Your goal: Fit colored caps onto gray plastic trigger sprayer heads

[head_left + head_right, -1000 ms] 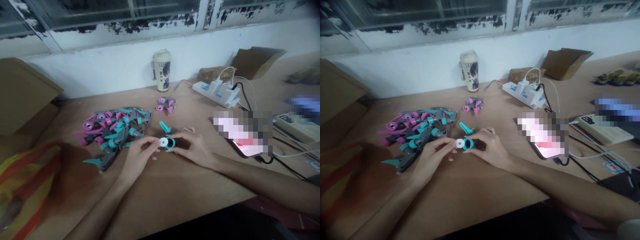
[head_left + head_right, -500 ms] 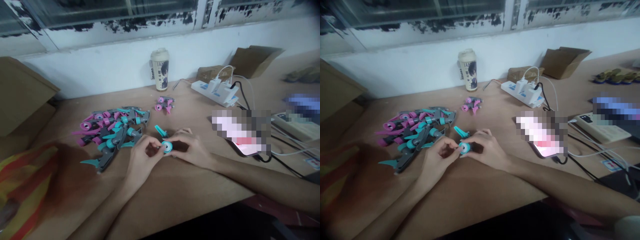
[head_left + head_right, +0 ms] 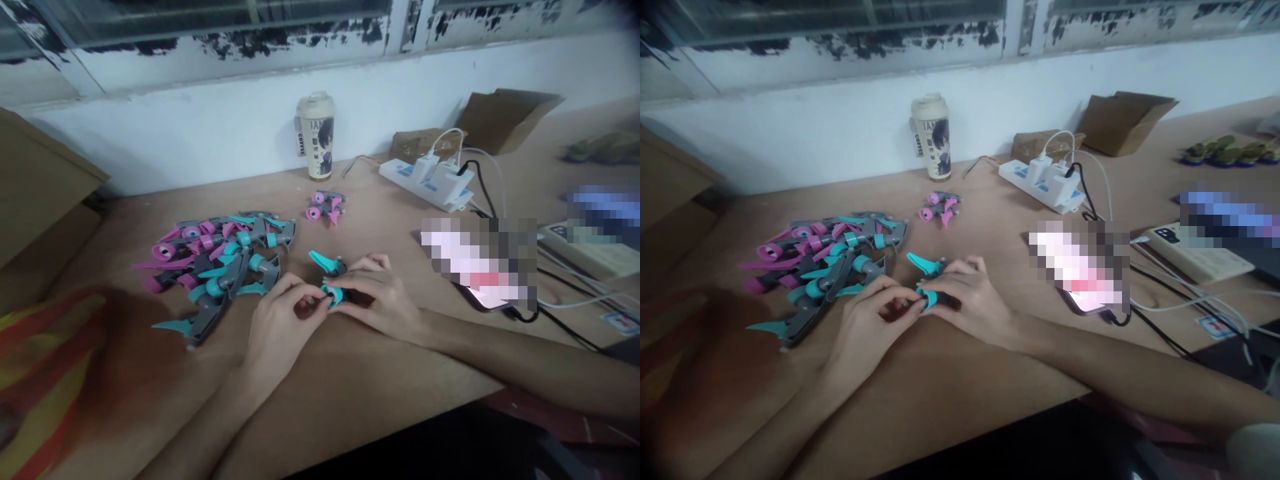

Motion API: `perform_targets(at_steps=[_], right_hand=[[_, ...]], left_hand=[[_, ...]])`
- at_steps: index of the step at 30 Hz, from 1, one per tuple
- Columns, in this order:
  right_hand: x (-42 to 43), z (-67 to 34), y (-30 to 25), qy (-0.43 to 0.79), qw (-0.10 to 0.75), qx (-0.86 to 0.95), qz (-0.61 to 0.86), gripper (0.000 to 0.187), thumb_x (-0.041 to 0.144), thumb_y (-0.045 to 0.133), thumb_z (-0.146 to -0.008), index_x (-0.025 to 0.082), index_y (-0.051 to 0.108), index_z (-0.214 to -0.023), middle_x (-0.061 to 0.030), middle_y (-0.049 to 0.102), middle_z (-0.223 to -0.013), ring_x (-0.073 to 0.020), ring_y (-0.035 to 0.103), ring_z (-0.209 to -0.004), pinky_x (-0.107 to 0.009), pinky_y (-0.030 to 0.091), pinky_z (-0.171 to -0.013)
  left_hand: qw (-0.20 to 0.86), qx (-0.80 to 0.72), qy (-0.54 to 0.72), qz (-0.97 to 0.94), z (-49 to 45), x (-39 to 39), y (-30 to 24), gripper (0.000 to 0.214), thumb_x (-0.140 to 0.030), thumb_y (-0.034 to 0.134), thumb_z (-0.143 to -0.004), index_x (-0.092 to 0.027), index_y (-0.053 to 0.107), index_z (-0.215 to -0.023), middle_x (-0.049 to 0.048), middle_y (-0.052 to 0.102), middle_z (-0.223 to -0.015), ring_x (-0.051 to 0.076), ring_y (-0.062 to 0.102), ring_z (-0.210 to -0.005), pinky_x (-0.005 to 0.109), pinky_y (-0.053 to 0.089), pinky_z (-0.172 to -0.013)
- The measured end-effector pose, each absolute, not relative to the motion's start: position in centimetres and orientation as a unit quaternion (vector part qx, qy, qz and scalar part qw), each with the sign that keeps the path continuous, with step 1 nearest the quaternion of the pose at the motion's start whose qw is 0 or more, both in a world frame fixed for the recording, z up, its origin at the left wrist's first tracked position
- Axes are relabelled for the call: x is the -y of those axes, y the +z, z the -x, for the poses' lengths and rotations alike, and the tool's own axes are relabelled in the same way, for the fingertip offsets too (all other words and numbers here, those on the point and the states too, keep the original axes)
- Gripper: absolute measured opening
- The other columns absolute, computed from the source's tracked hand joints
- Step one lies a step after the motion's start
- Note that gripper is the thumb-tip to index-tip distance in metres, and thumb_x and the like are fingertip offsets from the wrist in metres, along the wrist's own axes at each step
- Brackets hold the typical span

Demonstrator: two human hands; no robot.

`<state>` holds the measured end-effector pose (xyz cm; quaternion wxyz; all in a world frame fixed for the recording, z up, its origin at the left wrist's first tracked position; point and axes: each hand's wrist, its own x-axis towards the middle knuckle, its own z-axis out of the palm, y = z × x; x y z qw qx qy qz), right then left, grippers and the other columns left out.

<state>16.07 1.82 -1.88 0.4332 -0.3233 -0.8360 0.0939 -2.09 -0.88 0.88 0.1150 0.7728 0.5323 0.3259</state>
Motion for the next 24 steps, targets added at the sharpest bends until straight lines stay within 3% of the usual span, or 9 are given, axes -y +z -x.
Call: perform_targets(at_steps=[7, 14, 24], right_hand=[[-1.85, -15.92, -1.71, 0.091, 0.428, 0.837, 0.33, 0.02, 0.03, 0.064, -0.081, 0.022, 0.065, -0.099, 0.0006, 0.071, -0.085, -0.0152, 0.058, -0.081, -0.035, 0.03, -0.081], [-1.62, -15.78, -1.4, 0.12, 0.442, 0.827, 0.325, 0.023, 0.037, 0.063, -0.08, 0.02, 0.065, -0.096, -0.0005, 0.07, -0.079, -0.0156, 0.058, -0.078, -0.036, 0.031, -0.079], [-1.23, -16.1, -1.25, 0.128, 0.441, 0.829, 0.319, 0.028, 0.042, 0.061, -0.081, 0.024, 0.066, -0.102, -0.0004, 0.07, -0.083, -0.0159, 0.058, -0.081, -0.036, 0.032, -0.08]], left_hand=[[0.128, -0.522, 0.351, -0.767, 1.56, 1.29, 0.39, 0.012, -0.021, 0.059, -0.08, -0.018, 0.06, -0.068, -0.0024, 0.051, -0.069, 0.008, 0.051, -0.06, 0.019, 0.041, -0.053], [0.136, -0.464, 0.386, -0.786, 1.87, 1.31, 0.51, 0.006, -0.02, 0.055, -0.084, -0.019, 0.061, -0.084, -0.0007, 0.05, -0.08, 0.006, 0.05, -0.059, 0.019, 0.042, -0.053], [0.16, -0.45, 0.393, -0.786, 1.99, 1.09, 1.0, 0.007, -0.014, 0.056, -0.08, -0.019, 0.06, -0.083, -0.0009, 0.049, -0.078, 0.008, 0.051, -0.06, 0.02, 0.042, -0.052]])
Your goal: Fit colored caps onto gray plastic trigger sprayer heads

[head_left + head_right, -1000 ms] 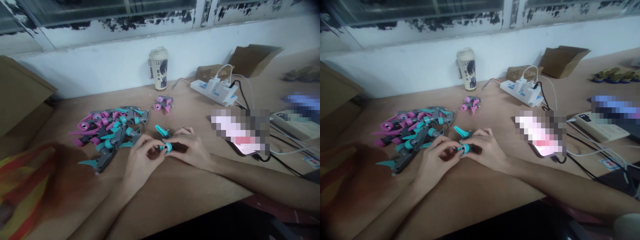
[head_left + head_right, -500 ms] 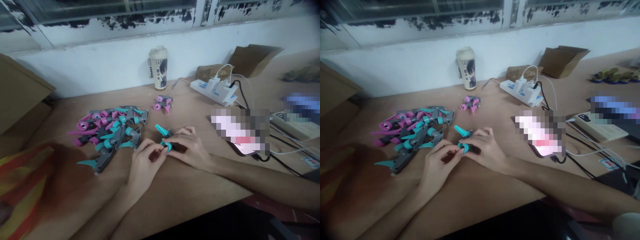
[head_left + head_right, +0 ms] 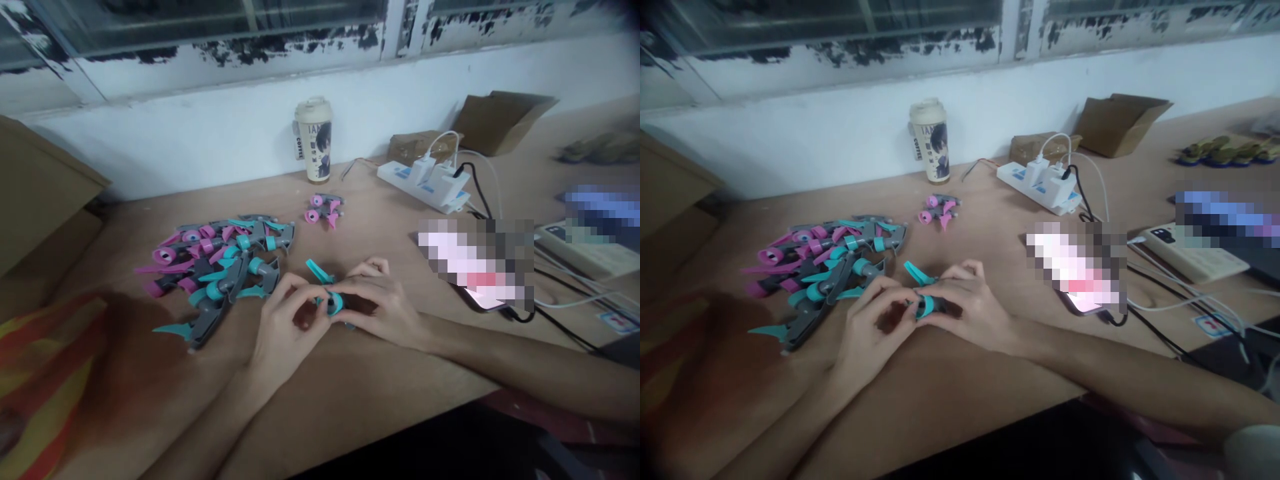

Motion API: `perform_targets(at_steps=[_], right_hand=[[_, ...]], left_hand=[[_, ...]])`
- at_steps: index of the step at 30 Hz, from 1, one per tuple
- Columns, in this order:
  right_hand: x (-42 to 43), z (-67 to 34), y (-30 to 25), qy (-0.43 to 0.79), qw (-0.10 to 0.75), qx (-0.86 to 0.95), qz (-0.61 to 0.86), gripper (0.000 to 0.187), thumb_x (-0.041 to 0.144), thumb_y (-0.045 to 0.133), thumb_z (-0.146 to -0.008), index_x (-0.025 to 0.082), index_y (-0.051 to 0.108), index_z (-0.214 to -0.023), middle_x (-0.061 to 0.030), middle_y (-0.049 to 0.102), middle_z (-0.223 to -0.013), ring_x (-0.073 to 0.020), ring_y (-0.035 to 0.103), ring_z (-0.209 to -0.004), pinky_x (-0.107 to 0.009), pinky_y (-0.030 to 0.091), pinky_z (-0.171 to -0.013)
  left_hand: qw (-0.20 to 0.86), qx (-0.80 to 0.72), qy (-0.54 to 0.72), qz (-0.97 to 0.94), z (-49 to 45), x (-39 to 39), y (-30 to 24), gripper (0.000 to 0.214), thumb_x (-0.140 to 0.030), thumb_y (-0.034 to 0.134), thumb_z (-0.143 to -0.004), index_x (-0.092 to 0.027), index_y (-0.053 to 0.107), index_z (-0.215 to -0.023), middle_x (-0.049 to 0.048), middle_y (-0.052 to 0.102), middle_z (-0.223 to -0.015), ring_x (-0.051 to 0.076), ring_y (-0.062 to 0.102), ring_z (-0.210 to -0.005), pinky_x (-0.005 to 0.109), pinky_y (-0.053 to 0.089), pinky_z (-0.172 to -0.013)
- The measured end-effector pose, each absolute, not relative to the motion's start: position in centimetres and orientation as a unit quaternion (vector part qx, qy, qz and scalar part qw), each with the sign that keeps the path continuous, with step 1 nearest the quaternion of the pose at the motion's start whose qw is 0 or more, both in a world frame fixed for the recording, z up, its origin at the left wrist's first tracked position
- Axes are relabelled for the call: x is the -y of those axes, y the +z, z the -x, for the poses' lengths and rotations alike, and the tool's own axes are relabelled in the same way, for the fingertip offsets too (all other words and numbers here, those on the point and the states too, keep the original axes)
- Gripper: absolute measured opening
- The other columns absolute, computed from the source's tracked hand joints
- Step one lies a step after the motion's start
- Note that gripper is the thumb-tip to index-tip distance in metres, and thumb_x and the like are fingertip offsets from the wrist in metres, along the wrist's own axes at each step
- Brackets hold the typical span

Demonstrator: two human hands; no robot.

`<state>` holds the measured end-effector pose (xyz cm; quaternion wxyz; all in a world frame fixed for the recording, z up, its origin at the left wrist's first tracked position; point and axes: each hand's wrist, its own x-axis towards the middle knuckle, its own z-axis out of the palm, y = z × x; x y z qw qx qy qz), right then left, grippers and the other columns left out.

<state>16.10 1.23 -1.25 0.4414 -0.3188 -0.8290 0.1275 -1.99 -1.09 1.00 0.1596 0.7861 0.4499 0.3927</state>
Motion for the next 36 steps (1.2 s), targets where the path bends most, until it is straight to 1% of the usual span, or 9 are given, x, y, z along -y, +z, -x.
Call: perform_targets(at_steps=[7, 10, 13, 20, 22, 27, 30, 33, 36], right_hand=[[-1.5, -16.0, -1.5, 0.127, 0.453, 0.827, 0.308, 0.027, 0.041, 0.061, -0.081, 0.02, 0.067, -0.097, -0.0019, 0.07, -0.08, -0.016, 0.058, -0.077, -0.037, 0.032, -0.079], [-1.6, -16.0, -1.4, 0.124, 0.457, 0.822, 0.316, 0.027, 0.04, 0.062, -0.081, 0.02, 0.067, -0.099, -0.0018, 0.069, -0.077, -0.0158, 0.058, -0.077, -0.036, 0.032, -0.079], [-1.7, -16.1, -1.4, 0.125, 0.453, 0.815, 0.339, 0.027, 0.041, 0.063, -0.079, 0.023, 0.067, -0.1, -0.0003, 0.071, -0.079, -0.0157, 0.059, -0.077, -0.036, 0.032, -0.08], [-1.8, -16.2, -1.5, 0.122, 0.442, 0.814, 0.357, 0.026, 0.036, 0.067, -0.076, 0.025, 0.065, -0.1, 0.0007, 0.07, -0.085, -0.0159, 0.059, -0.08, -0.036, 0.031, -0.083], [-2.0, -16.3, -1.5, 0.114, 0.439, 0.813, 0.364, 0.024, 0.034, 0.067, -0.078, 0.025, 0.064, -0.1, 0.0005, 0.07, -0.088, -0.0159, 0.058, -0.08, -0.036, 0.03, -0.084], [-3.1, -16.3, -1.0, 0.081, 0.421, 0.811, 0.398, 0.026, 0.036, 0.06, -0.082, 0.027, 0.062, -0.107, -0.0011, 0.07, -0.092, -0.0179, 0.058, -0.085, -0.039, 0.029, -0.088], [-4.4, -15.5, -0.1, 0.047, 0.405, 0.819, 0.404, 0.027, 0.039, 0.06, -0.082, 0.026, 0.062, -0.105, -0.0027, 0.07, -0.093, -0.02, 0.058, -0.089, -0.041, 0.028, -0.09], [-6.2, -13.5, 1.2, 0.009, 0.398, 0.833, 0.384, 0.027, 0.04, 0.059, -0.082, 0.023, 0.062, -0.103, -0.0043, 0.07, -0.096, -0.0213, 0.057, -0.094, -0.041, 0.027, -0.091], [-8.0, -10.4, 2.6, -0.018, 0.38, 0.853, 0.357, 0.027, 0.038, 0.058, -0.083, 0.023, 0.061, -0.105, -0.0044, 0.069, -0.101, -0.0223, 0.056, -0.098, -0.042, 0.023, -0.095]], left_hand=[[0.197, -0.45, 0.357, -0.794, 2.2, 0.9, 1.3, 0.011, -0.012, 0.059, -0.077, -0.02, 0.064, -0.083, -0.0018, 0.05, -0.077, 0.007, 0.049, -0.06, 0.018, 0.041, -0.053], [0.157, -0.475, 0.357, -0.789, 2.1, 1.2, 1.3, 0.008, -0.016, 0.058, -0.079, -0.02, 0.063, -0.085, -0.0023, 0.049, -0.075, 0.007, 0.047, -0.057, 0.019, 0.04, -0.053], [0.118, -0.492, 0.354, -0.786, 2.0, 1.4, 1.2, 0.009, -0.018, 0.056, -0.08, -0.02, 0.063, -0.085, -0.0032, 0.047, -0.071, 0.006, 0.044, -0.052, 0.019, 0.039, -0.051], [0.095, -0.487, 0.335, -0.801, 2.0, 1.5, 0.8, 0.007, -0.018, 0.053, -0.081, -0.019, 0.059, -0.081, -0.0052, 0.041, -0.061, 0.007, 0.044, -0.051, 0.018, 0.037, -0.049], [0.109, -0.471, 0.339, -0.807, 1.9, 1.8, 0.6, 0.006, -0.02, 0.053, -0.081, -0.019, 0.058, -0.085, -0.0056, 0.041, -0.061, 0.007, 0.044, -0.051, 0.018, 0.038, -0.048], [0.147, -0.452, 0.37, -0.798, 1.9, 2.5, 0.3, 0.015, -0.024, 0.051, -0.085, -0.021, 0.055, -0.099, -0.0049, 0.049, -0.066, 0.007, 0.048, -0.052, 0.017, 0.04, -0.049], [0.14, -0.476, 0.377, -0.782, 2.4, 2.4, 0.3, 0.009, -0.026, 0.048, -0.087, -0.019, 0.053, -0.085, -0.0045, 0.051, -0.062, 0.008, 0.05, -0.053, 0.019, 0.039, -0.051], [0.123, -0.506, 0.337, -0.785, 2.8, 1.7, 0.2, 0.024, -0.027, 0.041, -0.091, -0.019, 0.048, -0.069, -0.0041, 0.049, -0.057, 0.01, 0.05, -0.053, 0.022, 0.037, -0.052], [0.119, -0.53, 0.294, -0.787, 3.1, 1.1, 0.1, 0.029, -0.024, 0.037, -0.091, -0.019, 0.047, -0.065, -0.0035, 0.05, -0.056, 0.012, 0.051, -0.053, 0.024, 0.034, -0.052]])
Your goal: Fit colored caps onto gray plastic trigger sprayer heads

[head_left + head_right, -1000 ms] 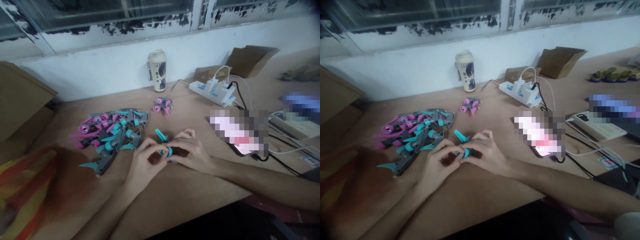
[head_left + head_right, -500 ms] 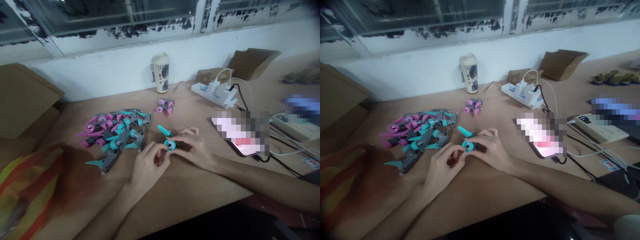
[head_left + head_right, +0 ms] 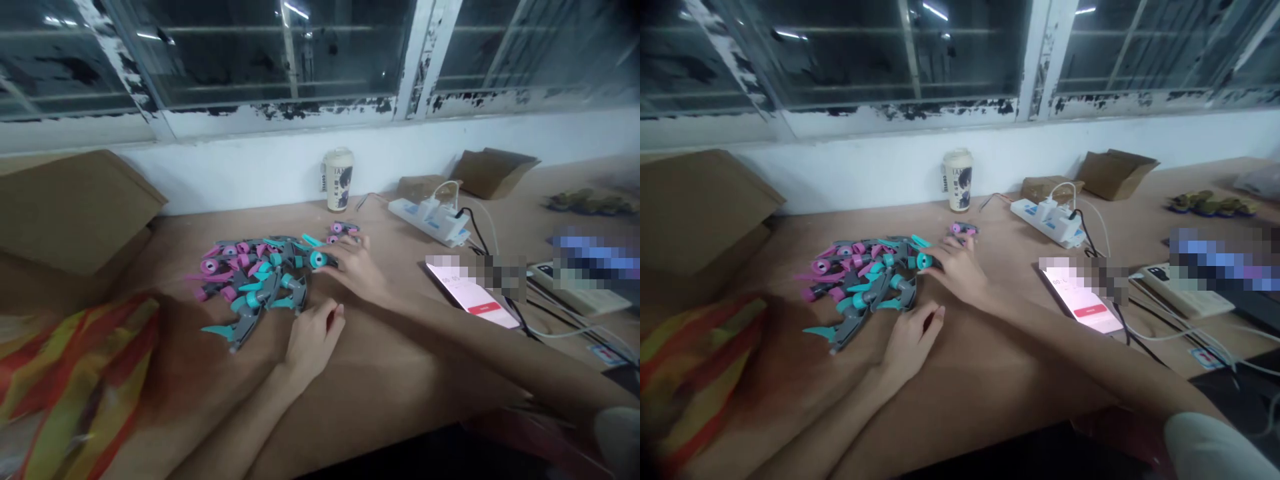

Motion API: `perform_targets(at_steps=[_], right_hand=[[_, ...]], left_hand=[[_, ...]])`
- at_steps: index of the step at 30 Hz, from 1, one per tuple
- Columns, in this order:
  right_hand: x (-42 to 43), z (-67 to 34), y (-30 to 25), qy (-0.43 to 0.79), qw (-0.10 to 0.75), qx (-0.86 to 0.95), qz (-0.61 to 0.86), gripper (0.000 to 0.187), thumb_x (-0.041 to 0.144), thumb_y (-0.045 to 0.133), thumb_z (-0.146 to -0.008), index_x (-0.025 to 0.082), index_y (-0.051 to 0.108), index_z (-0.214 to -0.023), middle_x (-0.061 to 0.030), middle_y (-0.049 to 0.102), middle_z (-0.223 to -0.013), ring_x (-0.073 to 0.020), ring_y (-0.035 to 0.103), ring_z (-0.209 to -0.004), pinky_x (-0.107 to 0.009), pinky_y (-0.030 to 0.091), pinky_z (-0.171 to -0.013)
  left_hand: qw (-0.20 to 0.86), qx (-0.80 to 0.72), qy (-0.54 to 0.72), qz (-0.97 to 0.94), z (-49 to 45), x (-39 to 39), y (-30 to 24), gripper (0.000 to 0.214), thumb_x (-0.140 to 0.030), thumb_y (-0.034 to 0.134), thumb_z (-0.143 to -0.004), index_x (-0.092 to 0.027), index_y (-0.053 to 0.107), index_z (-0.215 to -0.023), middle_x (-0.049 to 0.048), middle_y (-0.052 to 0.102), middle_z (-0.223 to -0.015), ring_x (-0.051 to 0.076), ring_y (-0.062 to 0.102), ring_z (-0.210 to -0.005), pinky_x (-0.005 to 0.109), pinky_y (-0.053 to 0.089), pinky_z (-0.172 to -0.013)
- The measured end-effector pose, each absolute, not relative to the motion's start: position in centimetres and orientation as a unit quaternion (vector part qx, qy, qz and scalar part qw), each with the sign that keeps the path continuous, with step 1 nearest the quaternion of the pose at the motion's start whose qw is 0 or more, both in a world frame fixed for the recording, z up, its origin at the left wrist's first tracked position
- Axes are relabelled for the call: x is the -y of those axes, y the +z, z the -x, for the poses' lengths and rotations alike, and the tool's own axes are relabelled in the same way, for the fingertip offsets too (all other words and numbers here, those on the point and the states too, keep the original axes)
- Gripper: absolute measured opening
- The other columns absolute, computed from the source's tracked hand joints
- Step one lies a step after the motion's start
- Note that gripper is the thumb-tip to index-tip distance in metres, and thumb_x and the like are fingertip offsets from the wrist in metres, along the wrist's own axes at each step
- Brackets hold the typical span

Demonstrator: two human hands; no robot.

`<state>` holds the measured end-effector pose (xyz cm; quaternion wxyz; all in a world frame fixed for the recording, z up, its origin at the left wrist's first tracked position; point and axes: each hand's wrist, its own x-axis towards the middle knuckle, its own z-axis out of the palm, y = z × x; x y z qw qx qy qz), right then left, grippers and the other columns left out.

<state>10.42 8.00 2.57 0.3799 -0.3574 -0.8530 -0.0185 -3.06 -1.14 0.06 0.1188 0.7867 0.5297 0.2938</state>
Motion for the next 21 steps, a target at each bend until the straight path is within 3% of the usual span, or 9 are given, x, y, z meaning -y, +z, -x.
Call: perform_targets(at_steps=[8, 13, 16, 21], right_hand=[[-10.6, -2.0, 3.1, -0.05, 0.269, 0.915, 0.296, 0.037, 0.037, 0.048, -0.089, 0.015, 0.053, -0.119, -0.0104, 0.064, -0.114, -0.0243, 0.053, -0.108, -0.041, 0.028, -0.096], [-11.0, -2.6, 3.0, -0.042, 0.27, 0.922, 0.275, 0.052, 0.049, 0.034, -0.091, 0.014, 0.045, -0.128, -0.0114, 0.057, -0.125, -0.0212, 0.052, -0.114, -0.034, 0.032, -0.098], [-12.6, -5.7, 3.2, -0.05, 0.239, 0.905, 0.349, 0.043, 0.042, 0.031, -0.095, 0.018, 0.048, -0.125, -0.0081, 0.06, -0.12, -0.0185, 0.053, -0.111, -0.032, 0.036, -0.095], [-17.1, -11.9, 2.9, -0.052, 0.193, 0.881, 0.429, 0.028, 0.025, 0.046, -0.09, 0.013, 0.061, -0.11, -0.0155, 0.061, -0.115, -0.0289, 0.051, -0.112, -0.047, 0.031, -0.096]], left_hand=[[0.123, -0.537, 0.279, -0.787, 3.2, 0.6, -0.6, 0.021, -0.02, 0.044, -0.086, -0.018, 0.059, -0.072, 0.0013, 0.064, -0.068, 0.015, 0.058, -0.06, 0.025, 0.034, -0.051], [0.127, -0.533, 0.284, -0.787, 3.3, 0.5, -0.7, 0.021, -0.024, 0.043, -0.087, -0.018, 0.059, -0.075, 0.0005, 0.063, -0.067, 0.015, 0.057, -0.059, 0.025, 0.036, -0.053], [0.136, -0.54, 0.271, -0.785, 3.2, 0.5, -0.6, 0.022, -0.026, 0.042, -0.089, -0.019, 0.058, -0.075, -0.0005, 0.062, -0.065, 0.014, 0.056, -0.059, 0.025, 0.036, -0.054], [0.148, -0.54, 0.268, -0.784, 3.1, 0.5, -0.3, 0.022, -0.027, 0.042, -0.089, -0.019, 0.057, -0.076, -0.0008, 0.061, -0.067, 0.014, 0.056, -0.06, 0.025, 0.036, -0.056]])
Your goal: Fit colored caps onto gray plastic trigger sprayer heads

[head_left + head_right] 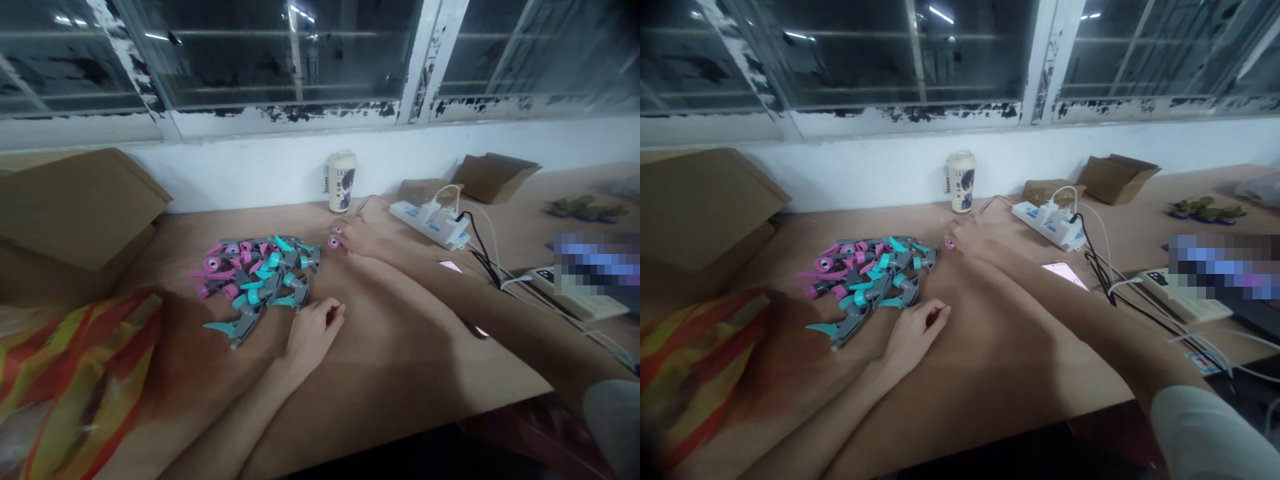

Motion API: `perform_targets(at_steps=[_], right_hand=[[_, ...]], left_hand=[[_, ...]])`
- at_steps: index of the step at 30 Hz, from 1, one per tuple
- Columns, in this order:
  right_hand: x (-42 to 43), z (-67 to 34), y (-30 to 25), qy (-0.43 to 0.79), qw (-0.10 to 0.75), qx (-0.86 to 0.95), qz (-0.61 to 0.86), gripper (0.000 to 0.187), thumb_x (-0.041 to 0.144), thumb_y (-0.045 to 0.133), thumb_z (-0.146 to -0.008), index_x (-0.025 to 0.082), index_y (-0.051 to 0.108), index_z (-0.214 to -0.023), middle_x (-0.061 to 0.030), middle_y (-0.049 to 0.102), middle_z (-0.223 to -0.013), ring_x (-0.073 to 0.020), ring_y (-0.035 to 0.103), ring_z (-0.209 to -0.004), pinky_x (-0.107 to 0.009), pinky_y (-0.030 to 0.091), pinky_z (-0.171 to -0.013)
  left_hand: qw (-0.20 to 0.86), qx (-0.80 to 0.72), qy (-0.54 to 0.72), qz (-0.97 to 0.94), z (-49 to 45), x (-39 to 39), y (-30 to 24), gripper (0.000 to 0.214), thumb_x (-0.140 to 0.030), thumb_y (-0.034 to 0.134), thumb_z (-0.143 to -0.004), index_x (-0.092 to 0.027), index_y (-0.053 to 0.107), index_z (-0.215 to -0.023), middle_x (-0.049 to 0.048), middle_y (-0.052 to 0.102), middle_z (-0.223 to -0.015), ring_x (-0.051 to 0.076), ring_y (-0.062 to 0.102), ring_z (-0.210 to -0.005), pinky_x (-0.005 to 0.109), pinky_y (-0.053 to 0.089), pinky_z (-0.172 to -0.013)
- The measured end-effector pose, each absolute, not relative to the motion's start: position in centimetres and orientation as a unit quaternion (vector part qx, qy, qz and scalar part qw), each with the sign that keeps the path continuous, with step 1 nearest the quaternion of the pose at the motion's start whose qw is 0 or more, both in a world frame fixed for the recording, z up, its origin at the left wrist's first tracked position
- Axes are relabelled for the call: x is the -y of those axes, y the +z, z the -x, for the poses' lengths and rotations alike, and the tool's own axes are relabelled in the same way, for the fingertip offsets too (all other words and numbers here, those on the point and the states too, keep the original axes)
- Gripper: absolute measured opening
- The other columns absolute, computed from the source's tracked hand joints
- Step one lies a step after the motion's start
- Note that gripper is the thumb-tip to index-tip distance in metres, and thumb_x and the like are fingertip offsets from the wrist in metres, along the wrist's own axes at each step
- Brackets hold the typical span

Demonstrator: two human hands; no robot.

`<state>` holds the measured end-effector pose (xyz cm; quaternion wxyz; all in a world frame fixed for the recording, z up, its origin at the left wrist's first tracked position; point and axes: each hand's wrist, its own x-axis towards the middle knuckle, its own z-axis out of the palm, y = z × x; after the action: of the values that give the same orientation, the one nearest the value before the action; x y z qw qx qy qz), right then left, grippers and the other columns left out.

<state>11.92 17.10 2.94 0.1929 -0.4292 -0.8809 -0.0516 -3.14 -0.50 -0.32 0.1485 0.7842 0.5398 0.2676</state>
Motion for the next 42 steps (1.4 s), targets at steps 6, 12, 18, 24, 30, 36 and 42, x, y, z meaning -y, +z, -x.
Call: perform_targets(at_steps=[6, 12, 18, 24, 30, 36, 42], right_hand=[[-19.7, -14.1, 1.5, -0.047, 0.141, 0.884, 0.444, 0.045, 0.033, 0.066, -0.075, 0.021, 0.06, -0.117, -0.018, 0.04, -0.137, -0.0392, 0.032, -0.126, -0.062, 0.016, -0.1], [-19.6, -12.6, 1.3, -0.043, 0.123, 0.9, 0.417, 0.037, 0.038, 0.063, -0.077, 0.025, 0.063, -0.111, -0.012, 0.043, -0.137, -0.0354, 0.036, -0.126, -0.059, 0.015, -0.104], [-13.9, -13.5, 1.9, -0.054, 0.195, 0.9, 0.386, 0.033, 0.036, 0.052, -0.086, 0.02, 0.056, -0.114, -0.0125, 0.057, -0.121, -0.0291, 0.047, -0.118, -0.057, 0.013, -0.106], [-5.6, -16.8, 0.8, -0.013, 0.272, 0.904, 0.329, 0.025, 0.036, 0.052, -0.087, 0.023, 0.057, -0.108, -0.0038, 0.067, -0.103, -0.0207, 0.059, -0.103, -0.051, 0.01, -0.108], [-3.3, -16.4, 0.5, 0.071, 0.297, 0.901, 0.307, 0.028, 0.043, 0.059, -0.081, 0.027, 0.062, -0.105, 0.0009, 0.07, -0.095, -0.0171, 0.062, -0.094, -0.048, 0.009, -0.108], [-3.9, -15.7, -0.3, 0.15, 0.316, 0.896, 0.274, 0.035, 0.045, 0.064, -0.077, 0.027, 0.063, -0.106, -0.0001, 0.071, -0.092, -0.0159, 0.063, -0.088, -0.047, 0.015, -0.105], [-4.1, -15.6, -1.2, 0.167, 0.327, 0.895, 0.255, 0.032, 0.045, 0.068, -0.073, 0.024, 0.067, -0.098, 0.0009, 0.069, -0.081, -0.0141, 0.063, -0.081, -0.043, 0.02, -0.103]], left_hand=[[0.159, -0.536, 0.265, -0.786, 3.3, 0.4, -0.5, 0.018, -0.025, 0.043, -0.088, -0.019, 0.057, -0.079, -0.0003, 0.062, -0.07, 0.014, 0.057, -0.064, 0.025, 0.038, -0.059], [0.16, -0.544, 0.267, -0.779, 3.2, 0.4, -0.4, 0.019, -0.027, 0.044, -0.087, -0.019, 0.059, -0.078, -0.0006, 0.062, -0.068, 0.014, 0.056, -0.062, 0.025, 0.039, -0.059], [0.182, -0.538, 0.323, -0.757, 3.1, 0.7, -0.3, 0.021, -0.03, 0.043, -0.089, -0.018, 0.058, -0.081, 0.0003, 0.062, -0.07, 0.014, 0.057, -0.065, 0.026, 0.043, -0.062], [0.343, -0.528, 0.431, -0.646, 3.2, 0.3, -0.1, 0.024, -0.033, 0.051, -0.084, -0.018, 0.057, -0.102, 0.006, 0.063, -0.094, 0.018, 0.062, -0.085, 0.027, 0.054, -0.063], [0.503, -0.47, 0.396, -0.608, 3.0, -0.1, -0.4, 0.036, -0.035, 0.062, -0.076, -0.017, 0.053, -0.105, 0.0033, 0.06, -0.087, 0.017, 0.062, -0.078, 0.023, 0.054, -0.053], [0.541, -0.447, 0.354, -0.618, 3.9, -0.9, -0.4, 0.033, -0.031, 0.065, -0.073, -0.018, 0.054, -0.101, 0.002, 0.058, -0.087, 0.015, 0.06, -0.078, 0.02, 0.052, -0.052], [0.543, -0.466, 0.31, -0.626, 4.2, -1.4, -0.4, 0.028, -0.028, 0.065, -0.073, -0.017, 0.055, -0.096, 0.0021, 0.058, -0.084, 0.013, 0.059, -0.073, 0.019, 0.05, -0.051]])
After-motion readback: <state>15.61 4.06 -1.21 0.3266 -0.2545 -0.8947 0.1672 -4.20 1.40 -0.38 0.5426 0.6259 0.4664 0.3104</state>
